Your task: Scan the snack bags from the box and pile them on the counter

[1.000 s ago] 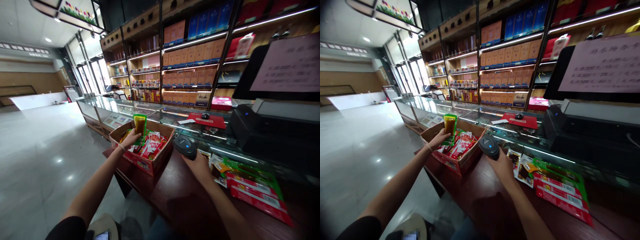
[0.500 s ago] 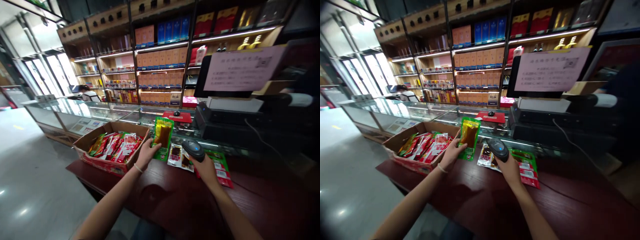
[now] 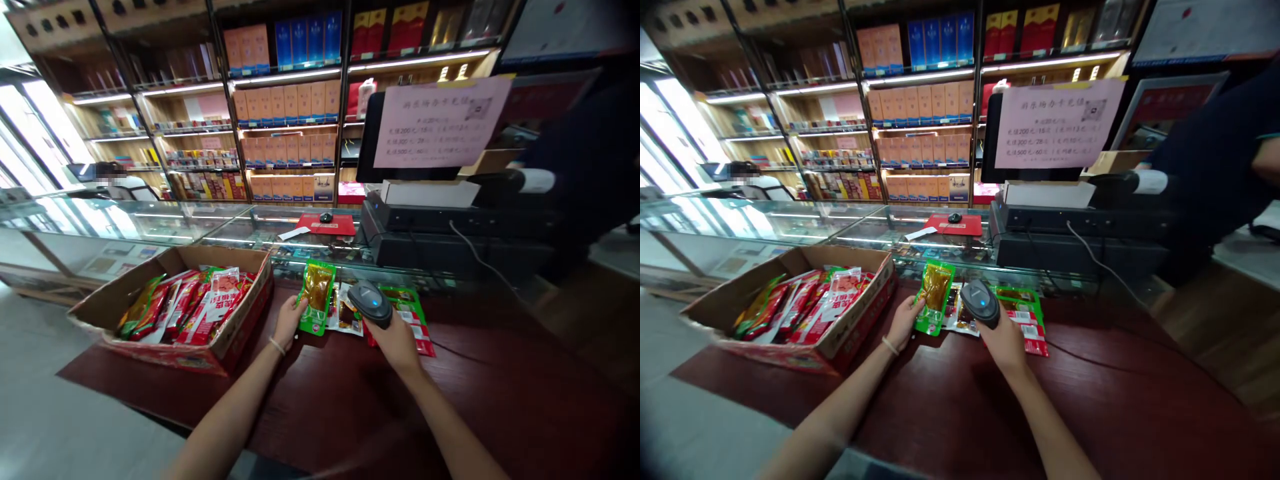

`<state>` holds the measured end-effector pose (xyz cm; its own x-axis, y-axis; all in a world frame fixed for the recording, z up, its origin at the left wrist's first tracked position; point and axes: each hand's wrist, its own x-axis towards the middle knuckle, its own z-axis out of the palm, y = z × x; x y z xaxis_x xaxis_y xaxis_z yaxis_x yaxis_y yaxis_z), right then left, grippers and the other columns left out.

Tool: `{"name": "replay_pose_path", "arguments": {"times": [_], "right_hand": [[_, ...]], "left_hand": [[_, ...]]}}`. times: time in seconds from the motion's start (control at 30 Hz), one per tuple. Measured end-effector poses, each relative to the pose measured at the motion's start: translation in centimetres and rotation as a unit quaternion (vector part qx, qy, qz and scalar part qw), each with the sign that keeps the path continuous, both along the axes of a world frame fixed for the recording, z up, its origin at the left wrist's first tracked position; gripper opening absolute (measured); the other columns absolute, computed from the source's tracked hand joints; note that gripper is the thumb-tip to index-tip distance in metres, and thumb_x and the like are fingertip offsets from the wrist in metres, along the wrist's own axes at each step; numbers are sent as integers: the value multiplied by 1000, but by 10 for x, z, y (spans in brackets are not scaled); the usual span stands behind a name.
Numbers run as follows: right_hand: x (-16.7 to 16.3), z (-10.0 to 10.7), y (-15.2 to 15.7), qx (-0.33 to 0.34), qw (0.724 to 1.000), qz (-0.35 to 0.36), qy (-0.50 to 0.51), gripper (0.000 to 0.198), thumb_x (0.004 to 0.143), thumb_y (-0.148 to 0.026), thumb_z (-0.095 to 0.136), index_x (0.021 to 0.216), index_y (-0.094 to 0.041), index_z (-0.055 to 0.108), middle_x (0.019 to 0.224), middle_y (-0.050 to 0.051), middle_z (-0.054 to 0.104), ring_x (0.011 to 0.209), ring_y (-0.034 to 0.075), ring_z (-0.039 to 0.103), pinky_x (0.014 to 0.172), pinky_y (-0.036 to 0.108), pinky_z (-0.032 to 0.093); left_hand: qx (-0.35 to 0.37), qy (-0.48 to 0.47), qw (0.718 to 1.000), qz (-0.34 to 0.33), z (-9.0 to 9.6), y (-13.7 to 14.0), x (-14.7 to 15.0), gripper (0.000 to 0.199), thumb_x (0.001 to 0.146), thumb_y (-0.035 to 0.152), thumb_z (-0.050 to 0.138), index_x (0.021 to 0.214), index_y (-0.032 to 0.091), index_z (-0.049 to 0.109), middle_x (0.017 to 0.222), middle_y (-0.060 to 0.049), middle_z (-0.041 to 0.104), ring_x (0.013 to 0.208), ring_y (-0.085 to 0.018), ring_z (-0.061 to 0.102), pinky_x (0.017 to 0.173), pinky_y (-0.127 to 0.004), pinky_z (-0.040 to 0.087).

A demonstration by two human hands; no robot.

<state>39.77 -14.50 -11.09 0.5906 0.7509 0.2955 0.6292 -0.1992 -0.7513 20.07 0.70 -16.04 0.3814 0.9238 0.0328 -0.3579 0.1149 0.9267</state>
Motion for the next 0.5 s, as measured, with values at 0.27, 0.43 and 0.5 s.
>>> {"name": "replay_pose_path", "arguments": {"times": [0.27,0.43,0.5], "right_hand": [[-9,-3,-2,-53,996,12,-73,49,78,-44,61,123,-23,57,99,9,73,99,32,68,72,33,50],[-17,0,-5,-67,991,22,-111,40,79,-46,60,112,-23,58,92,8,73,89,32,69,66,33,48],[-19,3,-6,-57,993,31,-103,38,79,-46,60,111,-24,57,91,7,73,88,31,70,66,32,48]], "left_hand": [[-236,-227,930,-168,10,-8,-24,8,87,22,59,89,14,57,56,7,37,41,-2,33,40,-13,27],[-315,-273,873,-255,7,-12,-36,14,94,15,43,99,14,56,58,6,35,38,-2,30,36,-11,25],[-329,-266,865,-268,6,-10,-37,17,95,14,39,100,15,55,58,6,34,36,-2,29,35,-11,23]]}}
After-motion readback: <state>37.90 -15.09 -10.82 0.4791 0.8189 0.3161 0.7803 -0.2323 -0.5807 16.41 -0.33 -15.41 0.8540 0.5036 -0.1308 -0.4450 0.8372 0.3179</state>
